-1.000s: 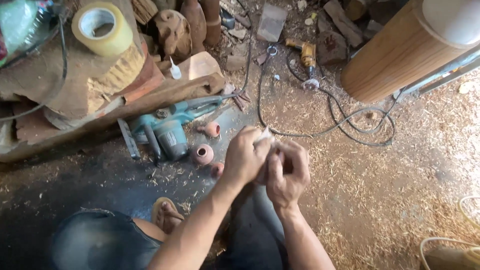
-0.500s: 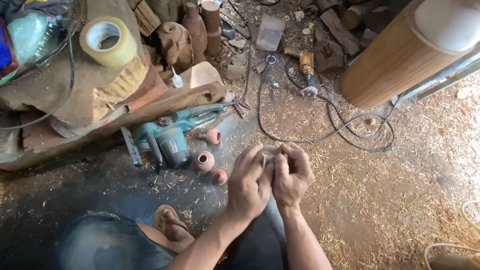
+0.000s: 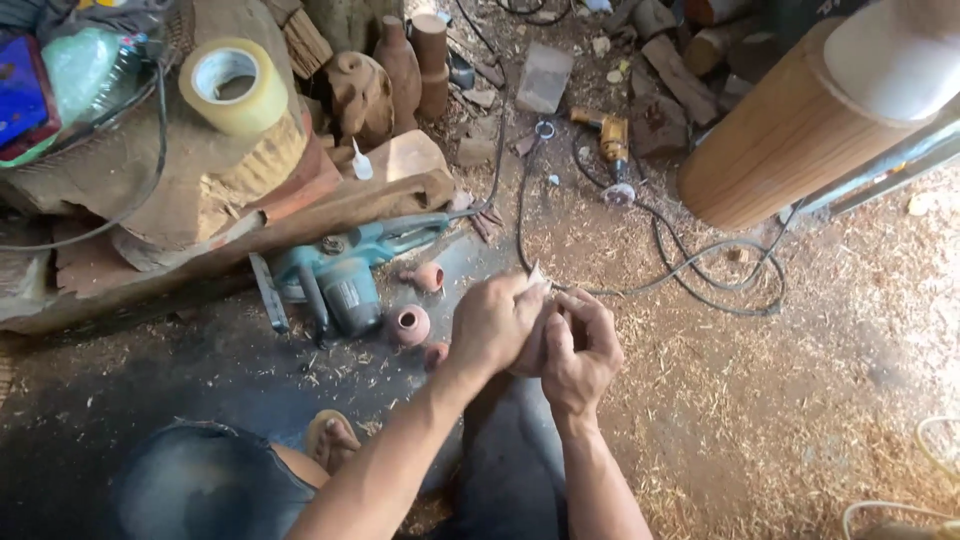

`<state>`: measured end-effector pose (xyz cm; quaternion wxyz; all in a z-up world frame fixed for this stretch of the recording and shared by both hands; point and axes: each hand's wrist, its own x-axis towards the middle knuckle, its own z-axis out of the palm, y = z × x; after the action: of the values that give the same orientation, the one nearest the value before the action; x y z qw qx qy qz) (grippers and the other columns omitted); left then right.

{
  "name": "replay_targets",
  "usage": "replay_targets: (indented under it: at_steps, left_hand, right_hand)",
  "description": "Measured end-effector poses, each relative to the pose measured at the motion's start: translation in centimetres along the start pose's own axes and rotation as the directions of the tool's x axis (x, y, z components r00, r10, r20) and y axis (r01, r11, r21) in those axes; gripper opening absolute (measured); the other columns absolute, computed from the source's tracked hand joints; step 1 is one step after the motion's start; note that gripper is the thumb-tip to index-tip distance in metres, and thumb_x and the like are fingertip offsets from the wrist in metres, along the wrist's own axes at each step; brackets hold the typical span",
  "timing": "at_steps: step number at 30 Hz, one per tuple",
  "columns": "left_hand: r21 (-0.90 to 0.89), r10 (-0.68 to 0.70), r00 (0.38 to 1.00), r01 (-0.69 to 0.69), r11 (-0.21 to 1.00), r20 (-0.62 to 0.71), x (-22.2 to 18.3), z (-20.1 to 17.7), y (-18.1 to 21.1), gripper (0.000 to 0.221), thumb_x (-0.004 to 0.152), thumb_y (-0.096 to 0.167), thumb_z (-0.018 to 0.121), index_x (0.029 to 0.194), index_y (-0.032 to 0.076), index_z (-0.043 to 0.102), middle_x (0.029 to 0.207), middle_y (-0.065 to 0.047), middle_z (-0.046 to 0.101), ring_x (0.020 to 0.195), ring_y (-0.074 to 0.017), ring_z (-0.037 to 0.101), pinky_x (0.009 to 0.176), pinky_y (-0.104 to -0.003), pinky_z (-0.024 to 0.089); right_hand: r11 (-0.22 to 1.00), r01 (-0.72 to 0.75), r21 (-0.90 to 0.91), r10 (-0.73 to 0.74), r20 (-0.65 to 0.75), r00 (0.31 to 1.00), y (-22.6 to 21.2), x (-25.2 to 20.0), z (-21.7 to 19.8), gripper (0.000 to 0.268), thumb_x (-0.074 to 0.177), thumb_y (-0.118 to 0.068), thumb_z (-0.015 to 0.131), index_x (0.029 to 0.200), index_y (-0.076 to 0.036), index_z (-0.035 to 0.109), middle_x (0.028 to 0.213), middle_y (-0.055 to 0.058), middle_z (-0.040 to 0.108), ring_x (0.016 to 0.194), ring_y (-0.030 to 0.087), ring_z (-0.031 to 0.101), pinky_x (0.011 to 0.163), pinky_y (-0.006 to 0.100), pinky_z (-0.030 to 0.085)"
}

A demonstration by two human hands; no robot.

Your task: Applying a liquid finish and hand-sanding a small wooden pot to smooth its surface

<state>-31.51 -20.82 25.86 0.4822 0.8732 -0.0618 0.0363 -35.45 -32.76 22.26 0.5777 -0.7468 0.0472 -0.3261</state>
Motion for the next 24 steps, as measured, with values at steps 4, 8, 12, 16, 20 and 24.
replay_targets:
  at_steps: [4,8,12,16,20,24]
  left_hand:
    - [-0.019,0.308,0.889,-0.333,0.943,-0.339,-3.8,-0.3,2.6,0.019,0.097,0.011,0.063,0.093,-0.004,0.074,0.108,-0.024,0.073,0.102,-0.0446,0.071,0.086,-0.047,0.058]
    - [-0.001,0.103,0.989,-0.103,0.995,-0.108,-0.6,1.0,-0.1,0.036,0.096,0.035,0.061,0.078,0.005,0.069,0.088,-0.016,0.073,0.087,-0.042,0.071,0.075,-0.052,0.057]
    - [-0.051,0.341,0.872,-0.381,0.923,-0.352,-3.9,0.2,2.8,0.022,0.101,0.016,0.061,0.093,0.001,0.075,0.102,-0.019,0.075,0.096,-0.0411,0.074,0.082,-0.045,0.059]
    - [-0.077,0.339,0.85,-0.4,0.913,-0.404,-2.7,0.3,2.1,0.019,0.099,0.018,0.065,0.092,0.003,0.076,0.098,-0.015,0.075,0.095,-0.0365,0.075,0.082,-0.042,0.06]
    - [-0.068,0.204,0.932,-0.234,0.97,-0.3,-3.0,1.4,1.4,0.031,0.098,0.033,0.061,0.087,0.005,0.068,0.077,-0.016,0.068,0.08,-0.041,0.07,0.069,-0.05,0.055]
    - [-0.081,0.359,0.812,-0.441,0.894,-0.461,-4.9,0.6,3.0,0.017,0.098,0.015,0.068,0.101,0.0,0.075,0.105,-0.021,0.074,0.101,-0.0453,0.072,0.087,-0.05,0.058]
  right_hand:
    - [0.996,-0.019,0.085,0.019,-0.003,1.0,1.6,0.1,-0.1,0.017,0.088,-0.007,0.071,0.104,0.0,0.074,0.107,0.022,0.073,0.098,0.028,0.07,0.082,0.04,0.057]
    - [0.999,-0.004,0.04,0.004,-0.003,1.0,1.4,0.0,-0.2,0.018,0.09,-0.011,0.072,0.106,-0.003,0.075,0.11,0.022,0.072,0.1,0.029,0.071,0.082,0.042,0.058]
    - [0.99,-0.072,0.118,0.075,-0.024,0.997,1.7,0.5,0.2,0.016,0.089,-0.006,0.07,0.103,-0.002,0.075,0.106,0.021,0.073,0.098,0.023,0.068,0.084,0.04,0.057]
    - [0.992,-0.082,0.096,0.086,-0.039,0.996,1.6,0.2,-0.3,0.016,0.087,-0.004,0.073,0.102,0.0,0.075,0.105,0.025,0.072,0.098,0.029,0.07,0.085,0.042,0.058]
    - [0.993,-0.047,0.111,0.055,-0.061,0.997,0.4,0.3,-0.6,0.018,0.086,-0.001,0.071,0.102,-0.002,0.076,0.102,0.019,0.073,0.097,0.023,0.07,0.086,0.037,0.058]
    - [0.986,-0.004,0.165,0.017,-0.076,0.997,0.6,0.7,-0.7,0.019,0.086,0.0,0.069,0.104,0.003,0.075,0.101,0.022,0.072,0.094,0.022,0.067,0.084,0.036,0.058]
